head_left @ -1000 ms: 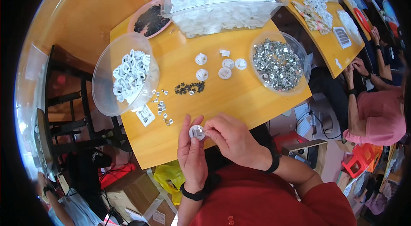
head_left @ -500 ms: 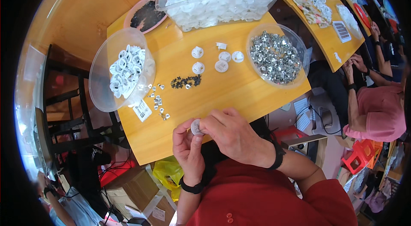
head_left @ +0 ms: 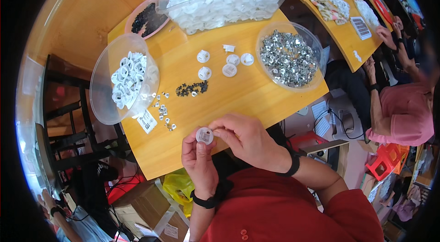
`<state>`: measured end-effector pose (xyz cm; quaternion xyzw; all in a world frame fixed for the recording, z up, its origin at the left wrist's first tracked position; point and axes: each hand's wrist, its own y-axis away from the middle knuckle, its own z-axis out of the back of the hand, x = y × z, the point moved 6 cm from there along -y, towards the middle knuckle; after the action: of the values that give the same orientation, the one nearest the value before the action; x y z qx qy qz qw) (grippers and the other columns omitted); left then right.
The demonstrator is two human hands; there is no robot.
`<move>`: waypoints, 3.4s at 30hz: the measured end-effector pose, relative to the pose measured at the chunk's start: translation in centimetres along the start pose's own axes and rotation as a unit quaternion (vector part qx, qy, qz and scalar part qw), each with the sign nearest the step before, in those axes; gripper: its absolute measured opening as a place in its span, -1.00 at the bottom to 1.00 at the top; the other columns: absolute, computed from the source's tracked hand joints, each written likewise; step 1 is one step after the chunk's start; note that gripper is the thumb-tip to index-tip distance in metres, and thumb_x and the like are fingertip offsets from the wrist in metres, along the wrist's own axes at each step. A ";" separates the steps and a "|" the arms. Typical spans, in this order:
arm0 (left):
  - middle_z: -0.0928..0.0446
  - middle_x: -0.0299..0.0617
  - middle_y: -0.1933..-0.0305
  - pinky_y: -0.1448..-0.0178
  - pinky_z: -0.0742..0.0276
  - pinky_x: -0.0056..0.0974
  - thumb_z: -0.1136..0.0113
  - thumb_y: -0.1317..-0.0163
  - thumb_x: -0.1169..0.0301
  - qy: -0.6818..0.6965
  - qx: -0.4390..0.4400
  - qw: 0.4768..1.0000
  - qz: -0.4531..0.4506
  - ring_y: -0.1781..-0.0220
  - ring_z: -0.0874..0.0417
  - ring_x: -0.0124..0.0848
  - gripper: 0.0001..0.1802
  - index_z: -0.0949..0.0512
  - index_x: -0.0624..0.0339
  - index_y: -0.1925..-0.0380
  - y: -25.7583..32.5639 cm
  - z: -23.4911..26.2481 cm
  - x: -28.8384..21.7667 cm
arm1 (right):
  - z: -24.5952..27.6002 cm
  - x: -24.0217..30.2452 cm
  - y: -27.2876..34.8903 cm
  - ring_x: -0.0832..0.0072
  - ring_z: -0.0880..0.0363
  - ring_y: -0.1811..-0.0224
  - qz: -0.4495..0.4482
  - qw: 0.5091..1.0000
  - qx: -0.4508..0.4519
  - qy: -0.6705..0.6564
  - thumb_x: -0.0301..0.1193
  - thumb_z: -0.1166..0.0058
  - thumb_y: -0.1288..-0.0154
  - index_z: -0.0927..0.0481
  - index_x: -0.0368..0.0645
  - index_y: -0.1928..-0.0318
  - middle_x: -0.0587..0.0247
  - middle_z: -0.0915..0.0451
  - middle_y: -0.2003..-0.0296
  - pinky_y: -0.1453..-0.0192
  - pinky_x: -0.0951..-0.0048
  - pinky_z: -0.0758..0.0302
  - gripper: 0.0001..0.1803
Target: Assembling small metal components into white plastic caps at a production workbench.
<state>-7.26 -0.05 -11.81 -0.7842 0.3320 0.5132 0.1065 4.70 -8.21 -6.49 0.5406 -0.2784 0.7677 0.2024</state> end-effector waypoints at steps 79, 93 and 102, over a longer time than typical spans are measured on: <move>-0.48 -0.31 0.28 0.27 -0.42 -0.51 0.15 -0.33 0.57 -0.163 -0.021 0.986 -0.007 0.31 -0.46 -0.64 -0.82 -0.47 0.27 0.21 -0.1 0.1 -0.3 | -2.6 0.8 2.6 0.22 -0.62 0.32 0.034 0.992 -0.123 0.009 -0.60 -0.09 -0.18 -0.56 -0.23 0.21 0.12 -0.59 0.34 0.28 0.38 -0.53 -0.85; -0.54 -0.25 0.25 0.14 -0.46 -0.41 0.12 -0.28 0.47 -0.033 -0.048 0.994 0.094 0.23 -0.54 -0.51 -0.77 -0.49 0.26 0.14 -0.7 1.3 -0.8 | -3.8 0.6 1.6 0.19 -0.59 0.31 0.043 0.995 -0.086 0.005 -0.59 -0.03 -0.22 -0.54 -0.22 0.14 0.11 -0.57 0.33 0.29 0.34 -0.51 -0.81; -0.57 -0.20 0.18 0.06 -0.53 -0.36 0.02 -0.33 0.43 0.022 0.017 0.991 0.131 0.16 -0.59 -0.43 -0.74 -0.47 0.30 0.04 -0.9 1.1 -0.9 | -2.8 -1.4 -0.2 0.35 -0.63 0.29 -0.065 0.994 -0.036 -0.080 -0.59 -0.02 -0.23 -0.58 -0.27 0.19 0.14 -0.62 0.33 0.24 0.49 -0.53 -0.85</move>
<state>-7.69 1.58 -11.65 -0.7436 0.4425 0.4993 0.0444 3.30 -6.27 -8.50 0.6094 -0.2858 0.6966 0.2483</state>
